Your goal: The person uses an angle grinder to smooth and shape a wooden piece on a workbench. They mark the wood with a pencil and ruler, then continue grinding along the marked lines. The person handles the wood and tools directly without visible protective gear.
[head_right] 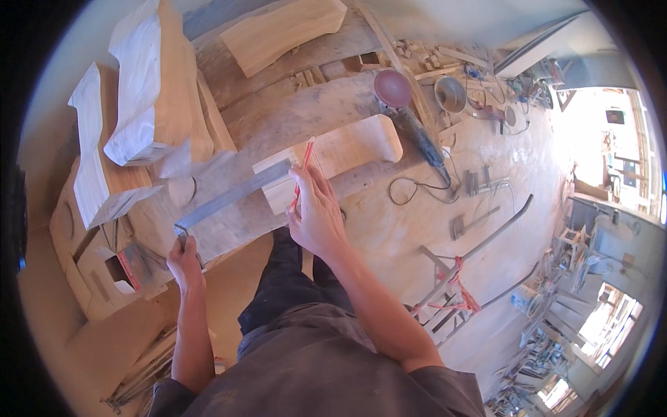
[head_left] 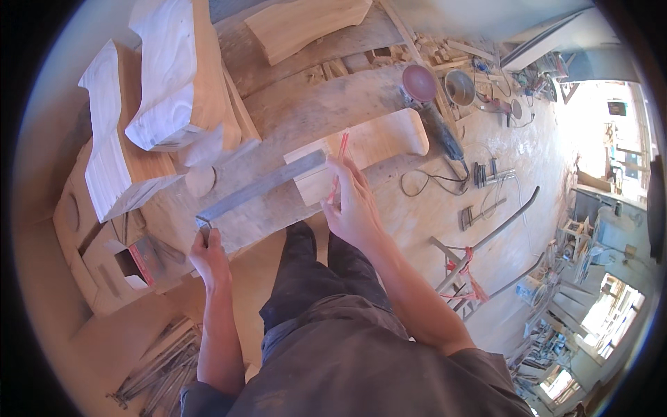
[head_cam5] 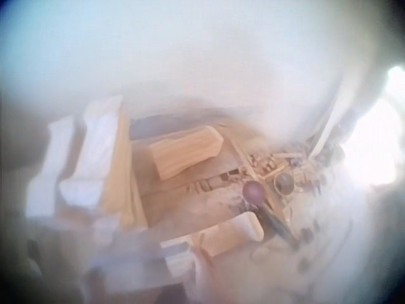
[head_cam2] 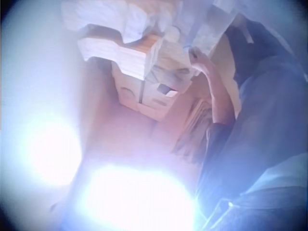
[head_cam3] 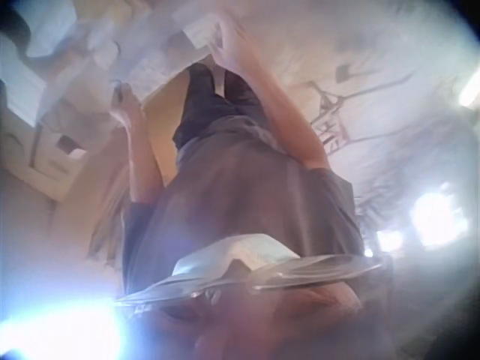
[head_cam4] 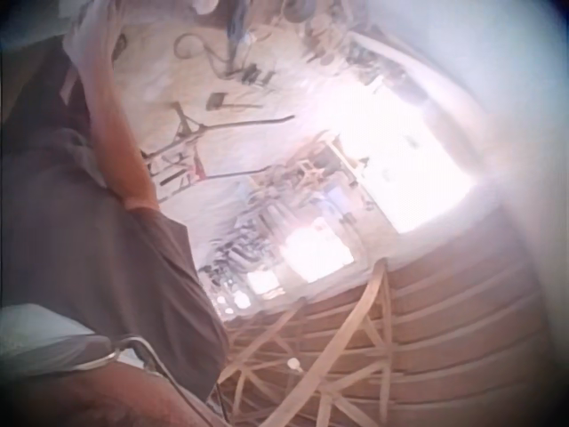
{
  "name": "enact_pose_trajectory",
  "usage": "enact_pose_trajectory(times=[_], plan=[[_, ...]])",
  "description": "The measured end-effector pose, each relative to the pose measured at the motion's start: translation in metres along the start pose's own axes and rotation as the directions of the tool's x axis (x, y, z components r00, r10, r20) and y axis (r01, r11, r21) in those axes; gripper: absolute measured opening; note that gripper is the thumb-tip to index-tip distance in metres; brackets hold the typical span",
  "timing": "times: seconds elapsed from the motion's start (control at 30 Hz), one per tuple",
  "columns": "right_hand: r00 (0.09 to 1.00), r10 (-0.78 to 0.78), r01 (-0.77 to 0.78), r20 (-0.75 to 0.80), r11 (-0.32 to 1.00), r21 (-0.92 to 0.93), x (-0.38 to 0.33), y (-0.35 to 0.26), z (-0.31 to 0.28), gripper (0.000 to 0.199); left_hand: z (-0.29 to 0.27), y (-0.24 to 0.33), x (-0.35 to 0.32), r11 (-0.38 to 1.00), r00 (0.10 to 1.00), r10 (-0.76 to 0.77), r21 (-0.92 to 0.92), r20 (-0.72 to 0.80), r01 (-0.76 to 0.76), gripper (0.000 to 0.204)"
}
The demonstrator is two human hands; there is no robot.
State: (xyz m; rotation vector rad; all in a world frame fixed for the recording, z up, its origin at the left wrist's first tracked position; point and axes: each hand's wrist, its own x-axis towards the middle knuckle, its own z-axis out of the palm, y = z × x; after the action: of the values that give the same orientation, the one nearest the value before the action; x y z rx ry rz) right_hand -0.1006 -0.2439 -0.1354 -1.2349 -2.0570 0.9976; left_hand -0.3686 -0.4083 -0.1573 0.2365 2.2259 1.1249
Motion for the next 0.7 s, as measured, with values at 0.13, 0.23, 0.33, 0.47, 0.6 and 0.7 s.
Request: enact_pose_trajectory(times=[0.13, 0.23, 0.33, 0.47, 0.6, 0.7], plan=[[0.999, -0.034, 0.035, 0.035, 0.999, -0.034, 0.004, 0.018, 0.007, 0.069, 0.004, -0.008, 0.003, 0.999, 0.999, 0.050, -0.006, -0.007, -0.050, 0.018], [0.998, -0.032, 0.033, 0.047, 0.999, -0.034, 0.004, 0.020, 0.005, 0.069, 0.003, -0.007, 0.004, 0.998, 0.998, 0.059, 0.011, 0.009, -0.059, 0.017], [0.999, -0.010, 0.010, 0.048, 1.000, -0.015, 0.004, 0.016, 0.003, 0.068, 0.004, -0.004, 0.004, 0.997, 0.997, 0.076, 0.000, 0.019, -0.076, 0.016], [0.999, 0.000, 0.000, 0.051, 1.000, -0.011, 0.004, 0.016, 0.001, 0.067, 0.005, -0.004, 0.008, 0.997, 0.997, 0.072, -0.011, 0.028, -0.071, 0.015], [0.998, -0.015, 0.016, 0.058, 0.999, -0.027, 0.003, 0.019, 0.000, 0.066, 0.007, 0.005, 0.005, 0.998, 0.998, 0.055, 0.011, 0.019, -0.055, 0.013], [0.998, -0.030, 0.032, 0.057, 0.999, -0.031, 0.004, 0.017, -0.001, 0.065, 0.005, 0.005, 0.005, 0.999, 0.999, 0.046, 0.024, 0.027, -0.046, 0.011]])
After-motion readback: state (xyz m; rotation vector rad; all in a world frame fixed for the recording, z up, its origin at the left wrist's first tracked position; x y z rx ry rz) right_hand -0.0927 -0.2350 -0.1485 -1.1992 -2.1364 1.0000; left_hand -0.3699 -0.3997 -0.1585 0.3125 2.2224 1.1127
